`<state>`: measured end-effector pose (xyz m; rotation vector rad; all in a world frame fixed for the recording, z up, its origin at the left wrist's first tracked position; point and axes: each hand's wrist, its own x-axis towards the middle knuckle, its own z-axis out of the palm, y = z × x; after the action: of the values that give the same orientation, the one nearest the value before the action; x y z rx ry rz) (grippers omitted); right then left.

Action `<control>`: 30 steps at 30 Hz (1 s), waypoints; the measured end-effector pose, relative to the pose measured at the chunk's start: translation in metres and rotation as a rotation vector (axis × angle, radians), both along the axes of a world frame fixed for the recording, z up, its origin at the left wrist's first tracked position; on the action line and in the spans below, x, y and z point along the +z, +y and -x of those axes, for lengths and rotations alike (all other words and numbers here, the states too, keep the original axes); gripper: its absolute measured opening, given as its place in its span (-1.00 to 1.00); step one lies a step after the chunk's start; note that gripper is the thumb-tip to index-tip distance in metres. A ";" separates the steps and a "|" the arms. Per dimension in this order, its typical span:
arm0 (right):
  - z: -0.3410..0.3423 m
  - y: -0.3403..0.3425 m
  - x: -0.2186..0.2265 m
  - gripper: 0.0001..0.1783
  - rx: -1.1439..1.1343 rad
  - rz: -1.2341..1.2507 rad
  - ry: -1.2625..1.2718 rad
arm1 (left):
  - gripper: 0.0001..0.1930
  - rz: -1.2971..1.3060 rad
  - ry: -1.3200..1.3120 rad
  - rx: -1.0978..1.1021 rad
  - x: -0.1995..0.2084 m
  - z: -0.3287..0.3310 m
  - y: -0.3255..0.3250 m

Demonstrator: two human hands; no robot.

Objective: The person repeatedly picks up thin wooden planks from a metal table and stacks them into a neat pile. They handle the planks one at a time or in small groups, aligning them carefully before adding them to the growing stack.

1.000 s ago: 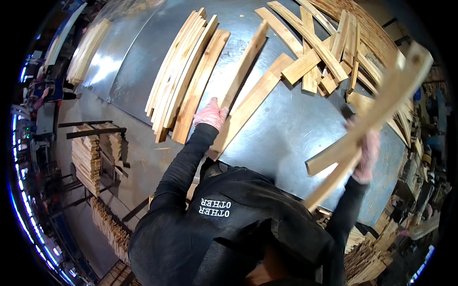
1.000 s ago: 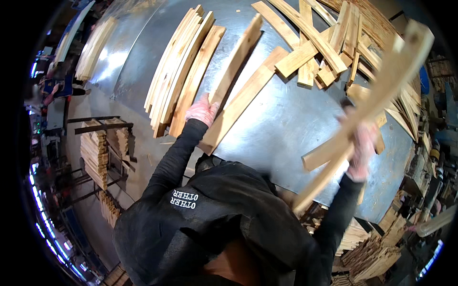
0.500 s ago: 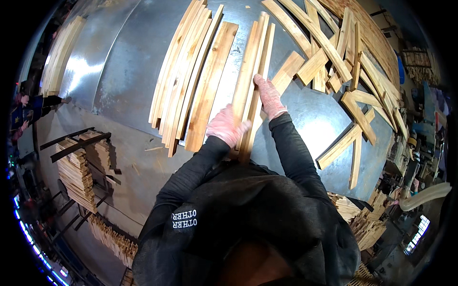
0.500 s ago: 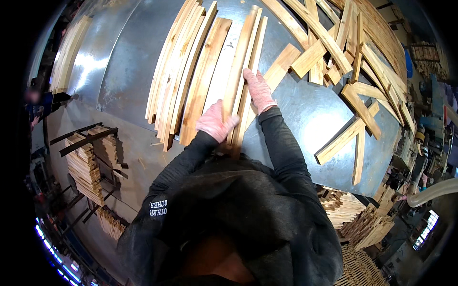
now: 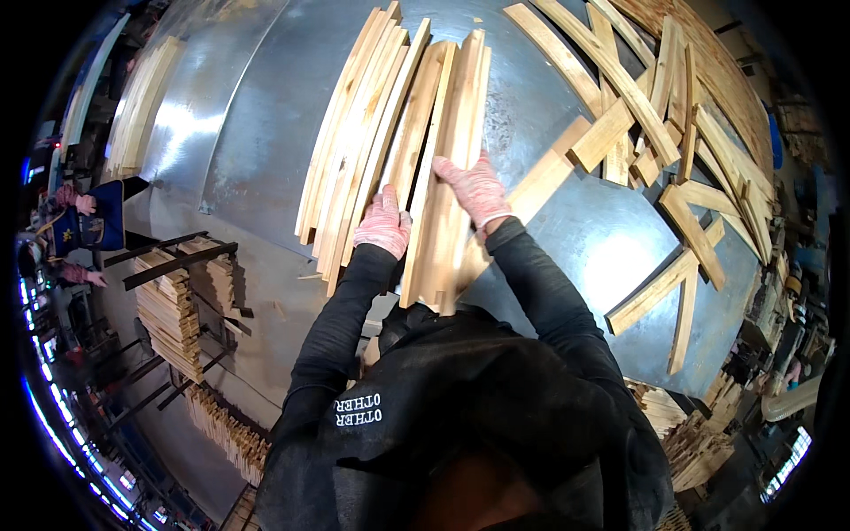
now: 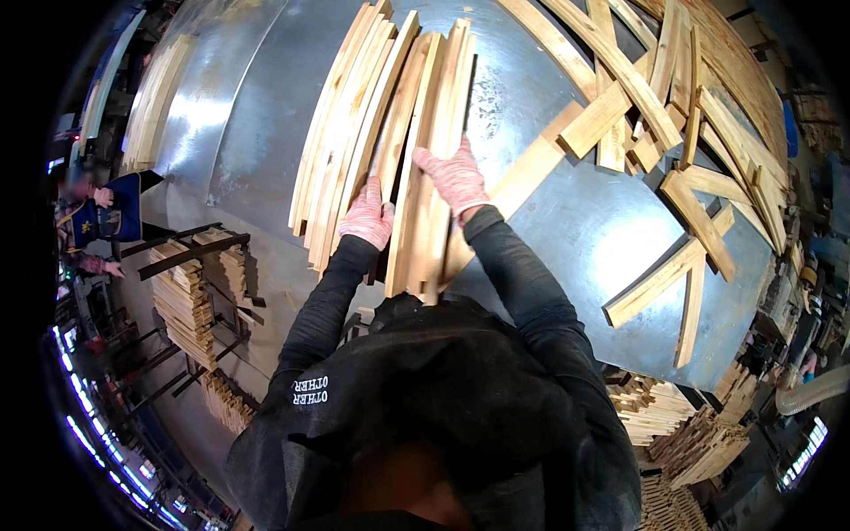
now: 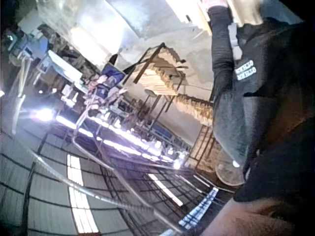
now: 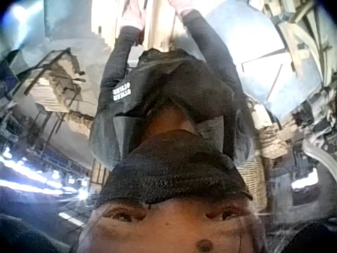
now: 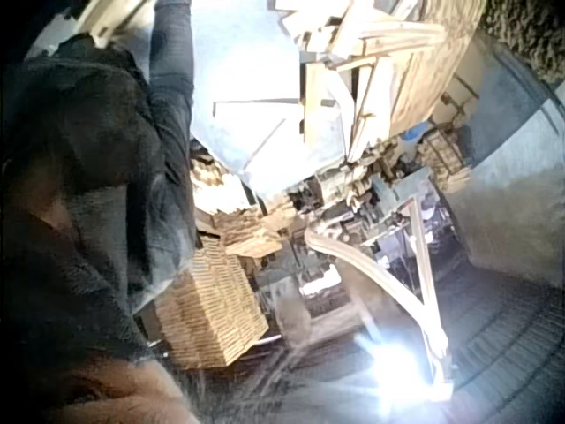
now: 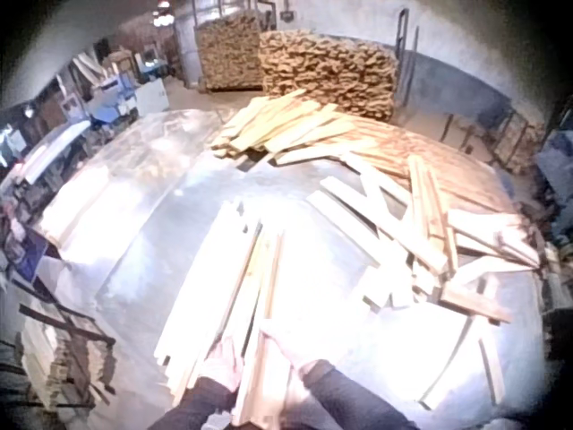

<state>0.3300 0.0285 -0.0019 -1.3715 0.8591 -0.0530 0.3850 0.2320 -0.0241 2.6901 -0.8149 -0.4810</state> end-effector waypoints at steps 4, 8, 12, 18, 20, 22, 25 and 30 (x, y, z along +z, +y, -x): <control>-0.041 0.056 -0.008 0.21 0.002 0.283 0.166 | -0.40 0.241 0.289 0.022 0.013 -0.019 0.033; -0.036 0.047 0.010 0.22 -0.041 -0.050 0.057 | -0.40 0.256 -0.109 0.041 0.077 0.008 0.026; -0.011 0.028 -0.027 -0.24 -0.132 -0.343 -0.179 | -0.32 0.546 -0.096 0.080 0.101 0.019 0.020; 0.019 -0.001 -0.019 -0.42 -0.309 -0.615 -0.239 | 0.11 -0.087 0.452 -0.039 0.106 0.031 -0.060; 0.020 -0.008 -0.013 -0.37 -0.264 -0.397 -0.199 | 0.06 0.034 0.661 0.033 0.080 0.032 -0.062; 0.022 -0.017 -0.027 -0.33 -0.249 -0.315 -0.214 | -0.01 0.382 0.889 0.096 0.058 0.030 -0.038; 0.015 -0.026 -0.023 -0.26 -0.241 -0.363 -0.109 | -0.31 0.766 1.302 0.195 0.075 0.001 0.009; -0.021 0.007 -0.047 -0.04 -0.034 0.085 0.150 | -0.28 0.920 1.569 0.331 0.129 -0.006 0.058</control>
<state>0.3513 0.0354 -0.0485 -1.4539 1.0150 -0.0125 0.3906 0.2898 0.1050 0.9731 -0.0126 -1.3502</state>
